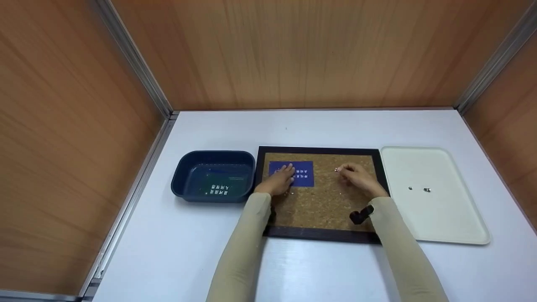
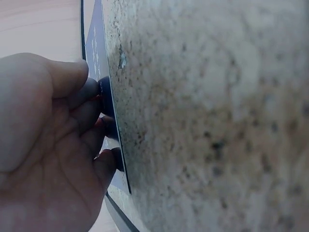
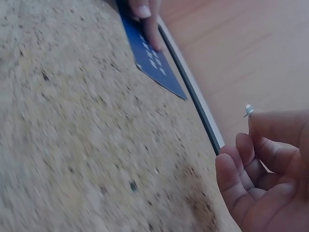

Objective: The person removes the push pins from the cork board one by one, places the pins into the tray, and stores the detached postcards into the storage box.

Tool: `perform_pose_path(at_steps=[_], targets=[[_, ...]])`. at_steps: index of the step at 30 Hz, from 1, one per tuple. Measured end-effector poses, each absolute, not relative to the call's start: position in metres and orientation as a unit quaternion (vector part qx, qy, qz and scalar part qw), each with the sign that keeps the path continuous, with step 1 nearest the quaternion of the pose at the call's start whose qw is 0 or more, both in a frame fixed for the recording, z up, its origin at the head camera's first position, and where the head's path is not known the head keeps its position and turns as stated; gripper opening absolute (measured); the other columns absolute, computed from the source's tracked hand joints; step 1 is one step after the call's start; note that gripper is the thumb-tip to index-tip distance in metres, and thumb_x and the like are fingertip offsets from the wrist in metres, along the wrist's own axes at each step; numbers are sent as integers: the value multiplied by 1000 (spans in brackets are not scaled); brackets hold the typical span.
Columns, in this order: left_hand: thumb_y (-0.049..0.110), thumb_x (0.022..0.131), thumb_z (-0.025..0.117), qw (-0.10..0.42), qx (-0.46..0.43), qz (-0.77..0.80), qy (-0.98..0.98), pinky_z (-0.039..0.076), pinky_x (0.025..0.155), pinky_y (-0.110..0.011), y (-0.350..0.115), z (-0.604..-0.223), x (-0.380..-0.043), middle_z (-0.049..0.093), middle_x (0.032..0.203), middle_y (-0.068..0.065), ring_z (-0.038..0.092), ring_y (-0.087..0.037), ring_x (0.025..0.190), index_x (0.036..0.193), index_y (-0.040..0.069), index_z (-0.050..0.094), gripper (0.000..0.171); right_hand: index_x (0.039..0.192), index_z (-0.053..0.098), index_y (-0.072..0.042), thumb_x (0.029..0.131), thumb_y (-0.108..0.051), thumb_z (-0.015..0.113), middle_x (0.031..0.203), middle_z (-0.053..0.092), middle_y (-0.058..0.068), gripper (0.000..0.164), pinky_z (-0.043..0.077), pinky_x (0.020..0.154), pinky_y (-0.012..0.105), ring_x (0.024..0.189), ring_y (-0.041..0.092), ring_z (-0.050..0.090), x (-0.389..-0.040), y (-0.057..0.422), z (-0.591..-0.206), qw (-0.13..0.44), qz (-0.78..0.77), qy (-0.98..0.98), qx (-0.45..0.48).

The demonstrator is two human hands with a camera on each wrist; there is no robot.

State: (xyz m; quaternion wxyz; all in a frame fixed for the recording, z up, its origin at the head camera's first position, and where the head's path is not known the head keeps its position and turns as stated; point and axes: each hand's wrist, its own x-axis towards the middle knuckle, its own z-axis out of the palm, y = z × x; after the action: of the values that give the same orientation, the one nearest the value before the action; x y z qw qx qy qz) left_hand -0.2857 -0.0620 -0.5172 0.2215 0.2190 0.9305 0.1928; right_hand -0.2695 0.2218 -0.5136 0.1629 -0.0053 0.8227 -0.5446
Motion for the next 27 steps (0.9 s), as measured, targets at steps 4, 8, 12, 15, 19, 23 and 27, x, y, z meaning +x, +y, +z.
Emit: perform_pose_path(at_steps=[4,8,12,15,19,23,27], targets=[[24,107,28,220,219,191,931,10,124,-38,-62,-517,-286,10,162,-8,7,-24,150,153,8,19,50,116,53,4,101,-29,49,100,56,10,37,51,76,31,87,19,55,-267,234,-511,163,-538,827,0],[24,107,28,219,217,191,932,10,124,-38,-62,-517,-287,10,162,-7,8,-24,150,153,8,20,50,119,53,5,100,-33,50,103,58,11,42,53,77,32,88,18,57,-265,247,-509,161,-534,830,9],[24,107,28,223,212,196,931,9,124,-37,-63,-516,-287,9,162,-6,6,-23,150,154,9,19,50,118,53,4,100,-37,51,98,59,9,44,53,74,31,84,17,56,-262,258,-508,160,-541,826,15],[25,107,27,225,210,196,931,8,124,-37,-63,-517,-287,9,162,-5,6,-22,150,154,10,18,50,116,53,3,100,-37,51,93,59,6,43,51,71,31,81,17,54,-260,266,-508,155,-545,824,17],[25,107,28,223,217,192,931,10,124,-37,-63,-518,-286,9,162,-6,7,-23,150,154,9,19,50,117,53,5,100,-36,49,93,56,4,44,50,74,32,82,16,53,-255,278,-508,140,-534,834,15],[25,107,28,225,218,187,931,10,124,-37,-63,-517,-286,10,162,-6,7,-22,150,154,10,19,50,124,50,7,100,-38,48,98,54,5,51,50,84,31,88,15,53,-251,292,-507,128,-527,840,12],[26,107,28,227,213,182,933,10,124,-36,-63,-517,-287,9,162,-4,7,-21,150,154,11,18,50,126,48,10,101,-37,48,102,56,6,53,51,87,25,91,12,55,-248,305,-506,116,-532,839,11]])
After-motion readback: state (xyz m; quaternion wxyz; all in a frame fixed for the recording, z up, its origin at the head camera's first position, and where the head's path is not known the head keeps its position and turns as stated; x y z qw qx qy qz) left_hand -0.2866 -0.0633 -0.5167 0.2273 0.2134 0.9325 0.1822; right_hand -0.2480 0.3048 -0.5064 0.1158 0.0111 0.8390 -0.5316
